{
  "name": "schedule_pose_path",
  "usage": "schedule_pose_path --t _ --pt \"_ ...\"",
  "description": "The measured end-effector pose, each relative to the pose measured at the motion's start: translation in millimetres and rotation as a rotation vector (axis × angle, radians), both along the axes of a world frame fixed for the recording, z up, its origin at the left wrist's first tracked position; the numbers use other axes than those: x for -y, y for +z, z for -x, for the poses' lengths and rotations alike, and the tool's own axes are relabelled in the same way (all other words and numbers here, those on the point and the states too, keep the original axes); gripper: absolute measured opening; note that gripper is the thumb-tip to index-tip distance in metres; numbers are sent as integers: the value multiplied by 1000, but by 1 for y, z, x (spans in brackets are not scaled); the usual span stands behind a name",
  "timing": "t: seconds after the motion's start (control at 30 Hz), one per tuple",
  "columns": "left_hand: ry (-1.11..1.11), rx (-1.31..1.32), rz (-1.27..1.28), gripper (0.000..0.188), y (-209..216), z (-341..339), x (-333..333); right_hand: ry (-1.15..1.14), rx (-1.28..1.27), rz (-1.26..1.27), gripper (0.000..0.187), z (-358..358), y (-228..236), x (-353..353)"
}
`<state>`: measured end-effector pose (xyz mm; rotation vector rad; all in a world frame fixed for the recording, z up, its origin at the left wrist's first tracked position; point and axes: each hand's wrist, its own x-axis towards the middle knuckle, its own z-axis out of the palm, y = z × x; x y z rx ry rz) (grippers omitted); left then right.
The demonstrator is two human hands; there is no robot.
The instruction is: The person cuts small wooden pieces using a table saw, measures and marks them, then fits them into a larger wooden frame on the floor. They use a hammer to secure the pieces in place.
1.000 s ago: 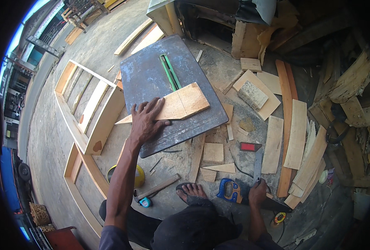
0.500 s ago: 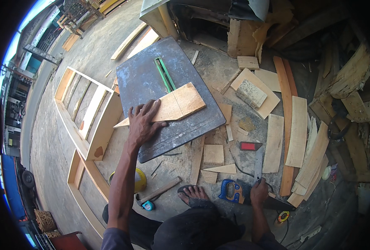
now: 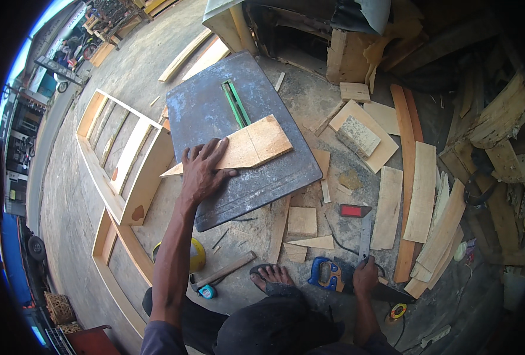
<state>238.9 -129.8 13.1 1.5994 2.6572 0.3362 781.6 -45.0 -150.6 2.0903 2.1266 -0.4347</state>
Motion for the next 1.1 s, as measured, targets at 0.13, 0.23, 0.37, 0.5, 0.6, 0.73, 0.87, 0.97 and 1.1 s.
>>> schedule_pose_path --t 0.13,0.23,0.37,0.5,0.6,0.73,0.87,0.97,1.1 --pt "4 16 -8 91 1 2 -1 5 11 -2 32 -1 -3 -1" --pt "2 -4 -11 92 1 4 -2 6 30 7 32 0 -2 -1" --pt "5 19 -6 90 1 8 -4 -17 32 34 33 2 2 -2" --pt "6 30 -16 89 1 12 -5 -18 32 45 33 5 5 -2" --pt "-1 8 -24 89 0 15 -6 -20 27 31 32 5 5 -2" --pt "-1 2 -17 94 1 19 -8 -15 16 23 32 2 1 -2" --pt "5 -2 -9 94 1 24 -11 -6 14 17 32 0 -3 -2" --pt "4 -2 -17 93 1 28 -13 -10 22 17 32 0 -3 -2" --pt "6 -8 -17 93 1 33 -15 -18 6 14 32 1 -2 -3"
